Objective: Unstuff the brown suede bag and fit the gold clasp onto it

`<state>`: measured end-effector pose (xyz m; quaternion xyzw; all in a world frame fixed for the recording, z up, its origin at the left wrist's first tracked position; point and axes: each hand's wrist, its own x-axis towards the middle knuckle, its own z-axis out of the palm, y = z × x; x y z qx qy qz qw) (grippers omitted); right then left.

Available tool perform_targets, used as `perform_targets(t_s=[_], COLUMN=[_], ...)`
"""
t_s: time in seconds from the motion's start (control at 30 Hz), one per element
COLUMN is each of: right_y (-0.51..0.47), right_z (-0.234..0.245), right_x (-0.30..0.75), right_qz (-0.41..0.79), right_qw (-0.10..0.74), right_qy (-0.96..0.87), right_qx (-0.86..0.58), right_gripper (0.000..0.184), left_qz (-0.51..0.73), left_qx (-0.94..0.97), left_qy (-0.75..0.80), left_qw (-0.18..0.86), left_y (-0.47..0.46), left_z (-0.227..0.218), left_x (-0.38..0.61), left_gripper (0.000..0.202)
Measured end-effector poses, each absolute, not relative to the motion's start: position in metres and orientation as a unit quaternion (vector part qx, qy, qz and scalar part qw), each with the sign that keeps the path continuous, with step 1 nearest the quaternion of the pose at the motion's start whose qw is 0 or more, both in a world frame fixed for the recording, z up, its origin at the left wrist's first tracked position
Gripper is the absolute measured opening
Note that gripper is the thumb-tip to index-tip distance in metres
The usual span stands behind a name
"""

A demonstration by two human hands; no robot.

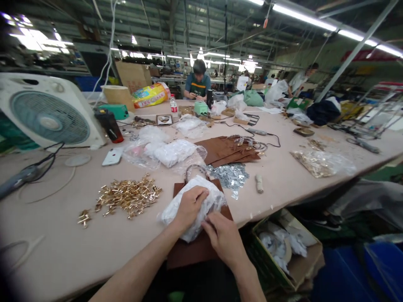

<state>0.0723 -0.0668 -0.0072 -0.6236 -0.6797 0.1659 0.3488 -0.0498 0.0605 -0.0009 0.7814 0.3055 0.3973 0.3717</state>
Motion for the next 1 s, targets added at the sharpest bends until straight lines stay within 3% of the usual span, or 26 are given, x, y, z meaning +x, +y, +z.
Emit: perform_targets(t_s=[0.5,0.67,0.73,0.8,0.9,1.0], right_y=[-0.090,-0.088,-0.088,-0.089,-0.091,-0.094], right_z=[-0.043,-0.032,-0.025,-0.019,-0.011,-0.004], right_x=[0.044,0.049,0.055,0.060,0.065,0.067], right_qz=[0.147,0.173,0.167,0.159,0.152,0.159], right_qw=[0.417,0.394,0.391,0.392,0.389,0.390], right_qy=[-0.655,-0.649,-0.656,-0.662,-0.669,-0.670], right_qx=[-0.613,-0.627,-0.624,-0.618,-0.615,-0.612], right_gripper=[0.024,0.027,0.023,0.020,0.020,0.020], left_qz=[0.496,0.499,0.490,0.429,0.229,0.076], left_qx=[0.668,0.686,0.735,0.821,0.942,0.989], left_qy=[0.393,0.325,0.262,0.153,0.004,-0.017], left_qw=[0.393,0.418,0.388,0.344,0.246,0.125], left_y=[0.071,0.069,0.067,0.066,0.065,0.065], left_z=[-0.006,0.002,0.012,0.027,0.057,0.082], left_x=[-0.067,-0.078,-0.083,-0.090,-0.099,-0.102], left_gripper=[0.028,0.015,0.021,0.033,0.048,0.053])
